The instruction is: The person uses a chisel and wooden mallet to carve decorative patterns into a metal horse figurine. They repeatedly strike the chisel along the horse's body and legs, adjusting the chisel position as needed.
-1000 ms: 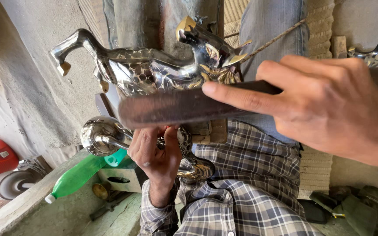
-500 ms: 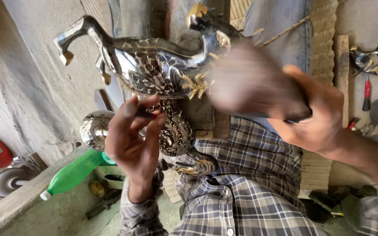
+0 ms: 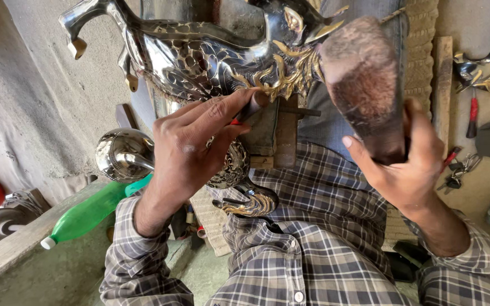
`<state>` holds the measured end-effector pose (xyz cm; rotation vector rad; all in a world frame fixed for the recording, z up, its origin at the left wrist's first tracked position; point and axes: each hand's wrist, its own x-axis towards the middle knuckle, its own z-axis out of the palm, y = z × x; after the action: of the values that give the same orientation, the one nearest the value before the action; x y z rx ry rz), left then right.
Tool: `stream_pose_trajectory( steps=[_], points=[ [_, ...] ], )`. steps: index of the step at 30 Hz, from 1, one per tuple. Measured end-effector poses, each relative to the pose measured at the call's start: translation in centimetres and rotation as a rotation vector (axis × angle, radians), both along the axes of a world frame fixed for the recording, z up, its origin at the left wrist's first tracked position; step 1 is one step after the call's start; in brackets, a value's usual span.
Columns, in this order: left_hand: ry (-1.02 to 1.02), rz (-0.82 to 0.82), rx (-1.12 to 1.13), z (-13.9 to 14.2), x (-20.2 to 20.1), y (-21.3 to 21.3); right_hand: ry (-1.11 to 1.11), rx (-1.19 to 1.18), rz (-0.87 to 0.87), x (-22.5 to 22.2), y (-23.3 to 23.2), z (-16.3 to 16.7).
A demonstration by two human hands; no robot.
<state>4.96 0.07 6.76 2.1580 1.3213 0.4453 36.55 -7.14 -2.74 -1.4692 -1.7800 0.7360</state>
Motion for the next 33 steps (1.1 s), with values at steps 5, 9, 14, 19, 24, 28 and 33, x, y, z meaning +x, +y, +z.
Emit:
stream_pose_trajectory(
  steps=[5,9,14,19,24,28,33],
  points=[
    [0.010,0.018,0.009,0.7,0.5,0.2,0.359,-0.043,0.034,-0.1,1.7,1.6],
    [0.038,0.056,-0.044,1.1,0.9,0.4,-0.077,0.111,0.240,1.1,2.6,1.9],
    [-0.005,0.072,-0.034,1.4,1.3,0.5,0.127,-0.070,0.138,1.0,3.1,1.9],
    [0.048,0.088,-0.084,1.6,1.5,0.4,-0.077,0.006,0.237,1.2,3.3,2.6],
    [0.045,0.064,-0.041,1.4,1.3,0.7,-0.338,-0.032,0.289,1.1,3.2,2.5],
    [-0.049,0.140,-0.123,1.0,1.1,0.6,0.008,0.021,0.193,0.6,3.3,2.6],
    [-0.100,0.151,-0.074,0.9,1.0,-0.1,0.430,-0.073,0.072,-0.1,3.6,3.4]
  ],
)
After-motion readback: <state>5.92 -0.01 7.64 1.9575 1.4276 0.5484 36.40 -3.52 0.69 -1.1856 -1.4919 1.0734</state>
